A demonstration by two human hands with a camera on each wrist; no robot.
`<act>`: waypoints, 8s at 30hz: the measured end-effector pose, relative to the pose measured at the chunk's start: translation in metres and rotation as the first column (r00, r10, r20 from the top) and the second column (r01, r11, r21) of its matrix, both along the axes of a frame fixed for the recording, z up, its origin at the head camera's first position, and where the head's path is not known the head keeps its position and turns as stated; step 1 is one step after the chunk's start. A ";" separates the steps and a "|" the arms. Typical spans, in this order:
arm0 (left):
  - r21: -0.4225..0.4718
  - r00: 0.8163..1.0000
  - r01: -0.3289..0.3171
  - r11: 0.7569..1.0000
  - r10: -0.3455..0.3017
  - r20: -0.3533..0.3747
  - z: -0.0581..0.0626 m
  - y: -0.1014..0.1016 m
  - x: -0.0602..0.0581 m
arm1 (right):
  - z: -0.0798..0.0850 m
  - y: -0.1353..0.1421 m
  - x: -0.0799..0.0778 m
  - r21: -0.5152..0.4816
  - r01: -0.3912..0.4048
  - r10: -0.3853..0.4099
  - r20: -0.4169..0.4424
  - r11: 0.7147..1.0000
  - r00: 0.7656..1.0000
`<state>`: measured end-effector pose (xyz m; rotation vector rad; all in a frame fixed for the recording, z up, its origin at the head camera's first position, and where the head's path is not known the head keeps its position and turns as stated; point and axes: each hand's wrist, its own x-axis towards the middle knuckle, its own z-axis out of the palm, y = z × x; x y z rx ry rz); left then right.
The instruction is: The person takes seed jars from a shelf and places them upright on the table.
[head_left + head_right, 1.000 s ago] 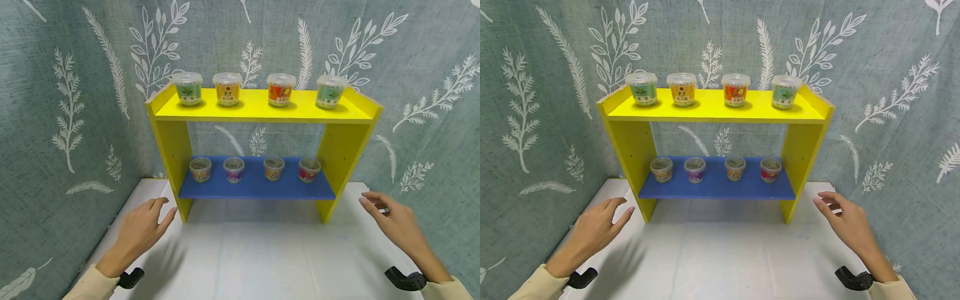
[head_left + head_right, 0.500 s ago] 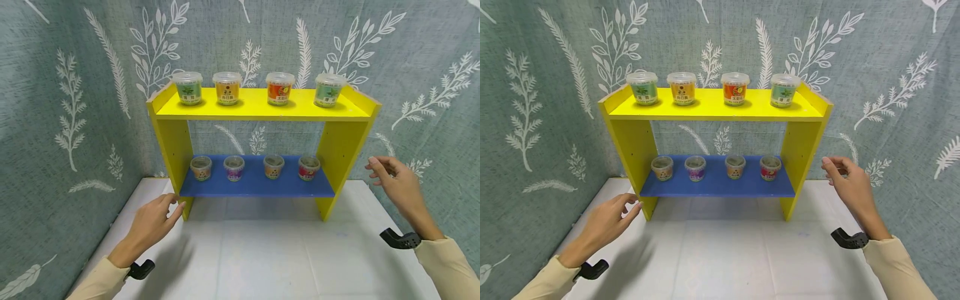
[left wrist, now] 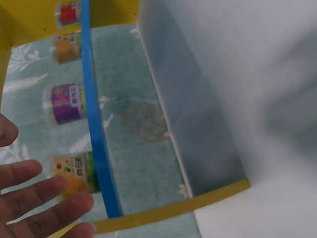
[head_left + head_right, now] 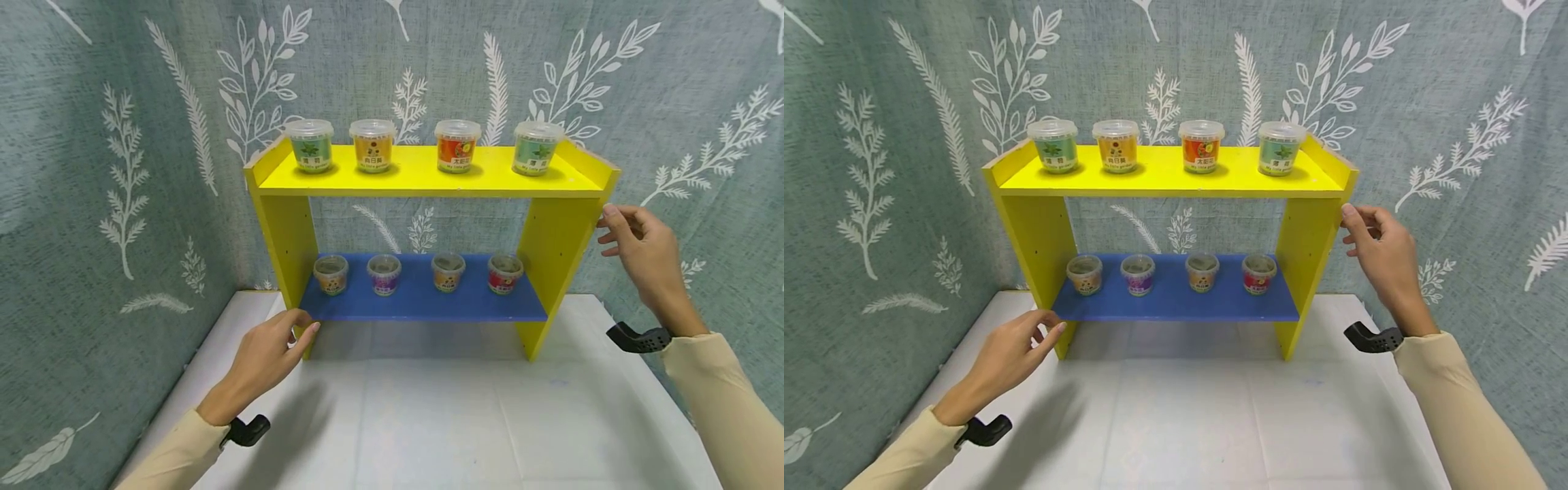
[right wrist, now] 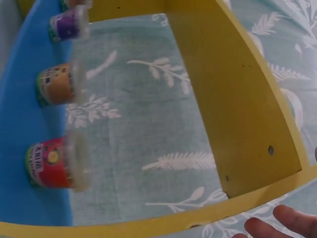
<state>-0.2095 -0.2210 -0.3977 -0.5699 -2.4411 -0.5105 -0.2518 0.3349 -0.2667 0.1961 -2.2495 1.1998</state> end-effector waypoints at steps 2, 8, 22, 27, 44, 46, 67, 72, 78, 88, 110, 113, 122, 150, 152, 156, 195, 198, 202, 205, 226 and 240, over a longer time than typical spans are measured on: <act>0.007 1.000 0.006 1.000 -0.006 0.008 0.001 0.003 -0.001 | 0.005 -0.001 -0.002 -0.009 0.000 0.000 0.000 1.000 1.000; 0.024 1.000 0.024 0.999 -0.024 0.015 0.003 0.010 -0.004 | 0.014 -0.005 -0.007 -0.023 0.002 -0.001 0.022 1.000 1.000; 0.048 0.998 0.061 0.997 -0.061 -0.003 0.007 0.024 -0.011 | 0.027 -0.006 -0.022 -0.087 -0.012 0.017 0.054 0.996 0.998; 0.061 0.997 0.076 0.995 -0.076 -0.015 0.012 0.029 -0.013 | 0.028 -0.005 -0.024 -0.117 -0.018 0.026 0.062 0.993 0.998; 0.088 0.985 0.166 0.982 -0.161 -0.066 0.061 0.048 -0.019 | 0.032 -0.006 -0.025 -0.121 -0.020 0.027 0.058 0.992 0.998; 0.092 0.983 0.179 0.979 -0.174 -0.061 0.069 0.049 -0.018 | 0.031 -0.006 -0.024 -0.120 -0.016 0.023 0.059 0.993 0.998; 0.116 0.964 0.205 0.972 -0.180 -0.195 0.157 0.040 -0.021 | 0.033 -0.003 -0.023 -0.081 -0.076 0.088 0.157 0.994 0.984; 0.168 0.965 0.198 0.966 -0.162 -0.206 0.176 0.037 -0.027 | 0.031 -0.005 -0.022 -0.141 -0.105 0.123 0.128 0.984 0.984; 0.231 0.959 0.179 0.956 -0.117 -0.257 0.199 0.033 -0.033 | 0.028 -0.003 -0.023 -0.229 -0.129 0.157 0.109 0.965 0.982; 0.285 0.970 0.090 0.954 -0.019 -0.242 0.228 0.021 -0.051 | 0.028 -0.003 -0.025 -0.299 -0.151 0.191 0.111 0.942 0.975; 0.231 0.995 -0.099 0.968 0.089 0.052 0.262 0.015 -0.098 | 0.028 -0.007 -0.026 -0.280 -0.134 0.169 0.105 0.951 0.980; 0.219 0.991 -0.104 0.970 0.081 0.110 0.263 0.015 -0.102 | 0.027 -0.007 -0.027 -0.268 -0.119 0.153 0.112 0.956 0.982; 0.188 0.980 -0.119 0.975 0.085 0.178 0.268 0.018 -0.110 | 0.024 -0.004 -0.030 -0.312 -0.159 0.196 0.092 0.937 0.976; 0.176 0.953 -0.166 0.970 0.111 0.283 0.272 0.018 -0.111 | 0.023 -0.008 -0.031 -0.351 -0.175 0.201 0.040 0.920 0.979; 0.182 0.957 -0.156 0.971 0.103 0.272 0.271 0.018 -0.111 | 0.023 -0.008 -0.030 -0.353 -0.175 0.203 0.045 0.919 0.978; 0.199 0.961 -0.143 0.970 0.088 0.262 0.269 0.016 -0.110 | 0.023 -0.008 -0.030 -0.351 -0.172 0.202 0.050 0.920 0.978; 0.299 0.990 -0.020 0.954 -0.024 0.141 0.252 0.025 -0.063 | 0.022 -0.013 -0.028 -0.410 -0.174 0.196 0.013 0.896 0.980; 0.292 0.990 -0.017 0.956 -0.025 0.140 0.251 0.024 -0.060 | 0.021 -0.014 -0.028 -0.411 -0.168 0.193 0.020 0.896 0.981; 0.284 0.990 -0.016 0.959 -0.025 0.142 0.249 0.024 -0.054 | 0.022 -0.014 -0.028 -0.422 -0.173 0.201 0.022 0.890 0.979; 0.281 0.991 -0.008 0.960 -0.030 0.130 0.247 0.024 -0.049 | 0.022 -0.014 -0.028 -0.436 -0.181 0.211 0.021 0.882 0.977; 0.309 0.985 0.074 0.948 -0.118 0.125 0.224 0.020 -0.024 | 0.022 -0.015 -0.026 -0.454 -0.192 0.223 0.015 0.870 0.975; 0.278 0.973 0.082 0.957 -0.137 0.185 0.194 0.015 -0.014 | 0.022 -0.016 -0.026 -0.436 -0.169 0.196 0.018 0.884 0.980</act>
